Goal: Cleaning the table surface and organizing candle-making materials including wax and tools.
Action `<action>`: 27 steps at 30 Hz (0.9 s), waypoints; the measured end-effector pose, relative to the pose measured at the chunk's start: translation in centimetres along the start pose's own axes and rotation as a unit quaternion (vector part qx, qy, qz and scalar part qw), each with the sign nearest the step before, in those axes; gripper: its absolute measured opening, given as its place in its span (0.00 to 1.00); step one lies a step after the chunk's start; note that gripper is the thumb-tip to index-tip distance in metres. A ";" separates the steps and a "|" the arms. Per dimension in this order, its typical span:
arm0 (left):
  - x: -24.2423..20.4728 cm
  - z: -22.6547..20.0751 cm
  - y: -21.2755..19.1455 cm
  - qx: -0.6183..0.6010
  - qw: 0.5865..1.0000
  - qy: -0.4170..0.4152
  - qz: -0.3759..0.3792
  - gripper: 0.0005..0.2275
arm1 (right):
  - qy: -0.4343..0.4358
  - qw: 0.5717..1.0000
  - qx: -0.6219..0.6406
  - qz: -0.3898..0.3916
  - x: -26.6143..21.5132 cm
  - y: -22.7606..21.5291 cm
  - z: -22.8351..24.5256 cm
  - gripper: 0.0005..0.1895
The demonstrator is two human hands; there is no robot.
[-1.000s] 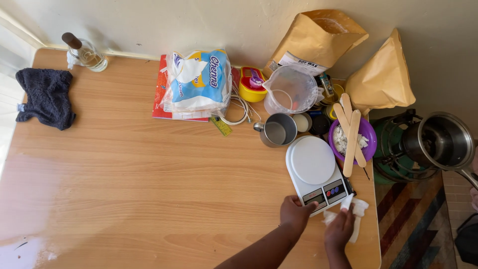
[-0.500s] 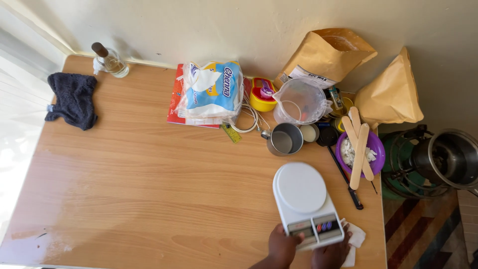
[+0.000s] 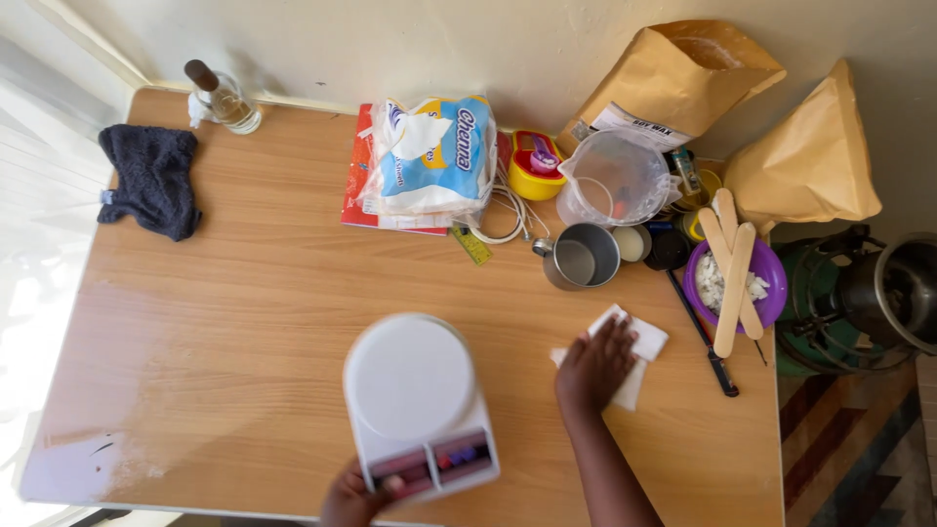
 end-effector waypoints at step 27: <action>13.5 -29.9 -13.4 0.044 0.990 0.030 -0.134 0.12 | -0.551 0.804 0.158 0.160 -22.8 0.6 28.8 0.28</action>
Point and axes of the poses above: each hand's wrist, its own x-axis towards the middle knuckle, its own y-axis out of the palm, z = x × y, the point moved 7 cm from there along x, towards the middle knuckle, and after that the axes turned 3 degrees about z, right-handed, at the moved point
